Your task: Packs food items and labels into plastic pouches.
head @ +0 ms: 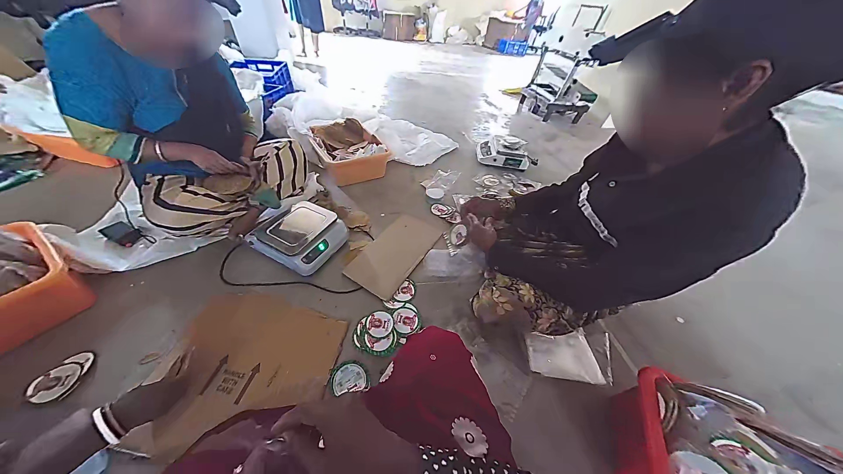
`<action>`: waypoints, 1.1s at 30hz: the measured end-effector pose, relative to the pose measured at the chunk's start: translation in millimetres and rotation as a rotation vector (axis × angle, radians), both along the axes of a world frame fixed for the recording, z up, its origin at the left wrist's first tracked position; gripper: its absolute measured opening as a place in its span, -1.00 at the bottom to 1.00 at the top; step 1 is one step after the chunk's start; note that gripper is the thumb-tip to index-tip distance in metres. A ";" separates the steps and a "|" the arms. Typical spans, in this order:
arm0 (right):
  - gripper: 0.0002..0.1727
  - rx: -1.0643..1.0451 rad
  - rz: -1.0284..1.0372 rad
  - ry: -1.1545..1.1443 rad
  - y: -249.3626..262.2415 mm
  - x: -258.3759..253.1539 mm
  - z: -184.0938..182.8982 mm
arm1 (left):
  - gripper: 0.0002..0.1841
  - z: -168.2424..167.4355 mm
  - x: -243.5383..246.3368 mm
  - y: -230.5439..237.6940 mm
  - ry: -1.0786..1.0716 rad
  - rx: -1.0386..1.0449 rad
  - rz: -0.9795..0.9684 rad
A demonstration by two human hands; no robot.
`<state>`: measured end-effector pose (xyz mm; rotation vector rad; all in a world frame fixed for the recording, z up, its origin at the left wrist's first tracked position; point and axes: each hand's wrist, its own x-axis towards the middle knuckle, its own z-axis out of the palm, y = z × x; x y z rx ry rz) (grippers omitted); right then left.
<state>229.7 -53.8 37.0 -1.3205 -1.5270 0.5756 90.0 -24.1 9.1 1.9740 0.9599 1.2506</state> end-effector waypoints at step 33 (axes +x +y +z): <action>-0.37 -0.377 0.084 0.815 -20.0 -27.9 7.8 | -0.83 7.1 12.0 -7.4 0.153 0.008 0.203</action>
